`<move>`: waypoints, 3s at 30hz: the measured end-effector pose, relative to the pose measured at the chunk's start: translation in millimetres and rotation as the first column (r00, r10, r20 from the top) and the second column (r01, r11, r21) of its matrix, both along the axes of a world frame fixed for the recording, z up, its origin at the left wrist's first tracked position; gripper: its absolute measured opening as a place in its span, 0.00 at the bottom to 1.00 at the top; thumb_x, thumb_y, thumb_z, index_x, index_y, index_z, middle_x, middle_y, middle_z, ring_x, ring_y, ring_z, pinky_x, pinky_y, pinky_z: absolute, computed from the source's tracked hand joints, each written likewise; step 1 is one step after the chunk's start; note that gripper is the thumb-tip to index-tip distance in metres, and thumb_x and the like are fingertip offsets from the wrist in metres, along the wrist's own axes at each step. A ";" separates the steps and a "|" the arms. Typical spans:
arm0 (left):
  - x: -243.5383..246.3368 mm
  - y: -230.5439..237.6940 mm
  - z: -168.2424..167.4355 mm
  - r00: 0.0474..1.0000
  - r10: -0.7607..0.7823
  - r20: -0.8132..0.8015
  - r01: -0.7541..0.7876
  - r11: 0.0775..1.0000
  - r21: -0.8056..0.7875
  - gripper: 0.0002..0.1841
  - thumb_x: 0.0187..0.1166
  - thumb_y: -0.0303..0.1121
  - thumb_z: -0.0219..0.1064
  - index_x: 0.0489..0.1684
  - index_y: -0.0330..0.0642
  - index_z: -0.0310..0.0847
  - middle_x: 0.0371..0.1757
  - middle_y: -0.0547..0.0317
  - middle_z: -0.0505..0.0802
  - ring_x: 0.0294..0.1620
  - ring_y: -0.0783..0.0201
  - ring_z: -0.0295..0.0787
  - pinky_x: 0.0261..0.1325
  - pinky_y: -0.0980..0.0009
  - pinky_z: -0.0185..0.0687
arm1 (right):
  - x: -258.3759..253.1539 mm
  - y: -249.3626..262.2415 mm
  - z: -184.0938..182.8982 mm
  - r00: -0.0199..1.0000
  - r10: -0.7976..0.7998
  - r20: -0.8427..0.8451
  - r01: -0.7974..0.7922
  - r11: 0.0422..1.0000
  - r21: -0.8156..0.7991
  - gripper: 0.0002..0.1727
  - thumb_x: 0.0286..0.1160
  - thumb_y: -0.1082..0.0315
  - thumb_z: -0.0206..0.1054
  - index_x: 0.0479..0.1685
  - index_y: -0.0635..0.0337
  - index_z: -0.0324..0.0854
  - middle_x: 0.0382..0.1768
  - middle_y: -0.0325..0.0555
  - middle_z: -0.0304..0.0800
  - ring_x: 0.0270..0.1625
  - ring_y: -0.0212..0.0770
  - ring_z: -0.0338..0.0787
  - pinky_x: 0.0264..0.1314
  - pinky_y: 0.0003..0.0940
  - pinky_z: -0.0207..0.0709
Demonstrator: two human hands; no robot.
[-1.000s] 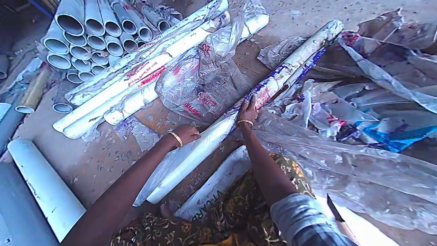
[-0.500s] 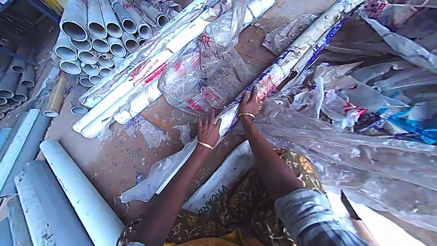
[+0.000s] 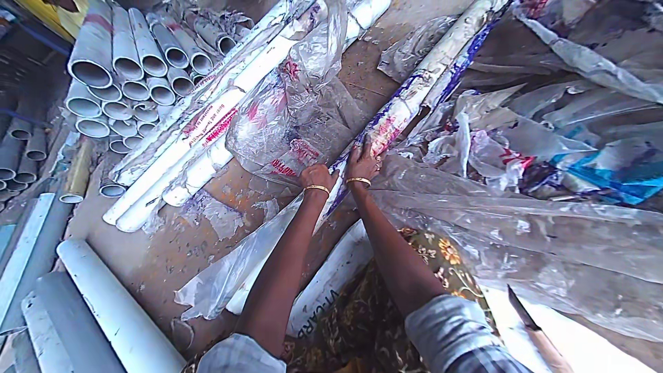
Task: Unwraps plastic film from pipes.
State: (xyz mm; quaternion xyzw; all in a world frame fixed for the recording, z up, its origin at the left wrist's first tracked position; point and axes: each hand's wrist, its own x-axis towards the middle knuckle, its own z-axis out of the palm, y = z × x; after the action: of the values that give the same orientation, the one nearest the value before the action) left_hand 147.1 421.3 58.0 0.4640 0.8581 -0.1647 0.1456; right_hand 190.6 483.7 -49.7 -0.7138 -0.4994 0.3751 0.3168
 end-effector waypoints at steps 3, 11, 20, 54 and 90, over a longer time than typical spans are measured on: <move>9.2 -0.9 -3.5 0.996 -0.081 -0.032 0.081 0.996 0.026 0.24 0.90 0.46 0.57 0.57 0.29 0.86 0.65 0.32 0.89 0.69 0.38 0.87 0.66 0.40 0.78 | 2.2 -1.9 4.1 1.000 0.017 0.023 -0.017 1.000 -0.008 0.31 0.90 0.45 0.50 0.91 0.34 0.63 0.72 0.74 0.79 0.79 0.77 0.72 0.71 0.74 0.63; 22.6 6.3 -18.7 0.982 0.106 0.154 -0.127 0.983 0.132 0.47 0.71 0.27 0.75 0.90 0.27 0.46 0.71 0.24 0.82 0.67 0.30 0.84 0.67 0.38 0.80 | 7.5 -5.4 2.4 0.999 -0.002 -0.040 0.003 0.999 0.038 0.30 0.90 0.47 0.53 0.91 0.33 0.63 0.79 0.75 0.72 0.80 0.77 0.71 0.72 0.75 0.63; -47.6 17.8 -6.4 0.908 -0.182 0.376 0.185 0.982 0.029 0.16 0.80 0.26 0.68 0.59 0.19 0.80 0.59 0.23 0.87 0.66 0.32 0.83 0.71 0.37 0.72 | 0.4 -0.6 -5.7 0.999 -0.036 -0.020 0.038 0.993 0.108 0.31 0.87 0.48 0.56 0.89 0.37 0.67 0.87 0.76 0.56 0.84 0.77 0.64 0.77 0.68 0.64; -56.8 -4.4 -7.7 0.894 -0.226 0.388 0.209 0.974 0.086 0.31 0.88 0.44 0.64 0.76 0.22 0.70 0.70 0.24 0.83 0.76 0.31 0.78 0.79 0.37 0.66 | 28.8 -134.9 56.1 0.403 0.092 -0.911 -0.666 0.712 -0.222 0.35 0.80 0.84 0.48 0.90 0.59 0.54 0.12 0.30 0.57 0.10 0.27 0.66 0.14 0.21 0.65; -37.3 -129.8 -30.0 0.999 -0.029 0.014 0.023 0.955 0.296 0.27 0.84 0.37 0.67 0.78 0.29 0.75 0.78 0.36 0.80 0.77 0.38 0.78 0.68 0.43 0.80 | 7.9 -123.9 16.7 0.603 0.727 0.329 -0.792 0.594 0.139 0.38 0.75 0.86 0.60 0.89 0.53 0.67 0.95 0.45 0.52 0.96 0.64 0.45 0.86 0.79 0.38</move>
State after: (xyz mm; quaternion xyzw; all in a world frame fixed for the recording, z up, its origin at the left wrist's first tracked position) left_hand 109.8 291.5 28.0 0.4933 0.8656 -0.0322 0.0800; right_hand 198.5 359.8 -33.0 -0.4190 -0.8373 0.3142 0.1569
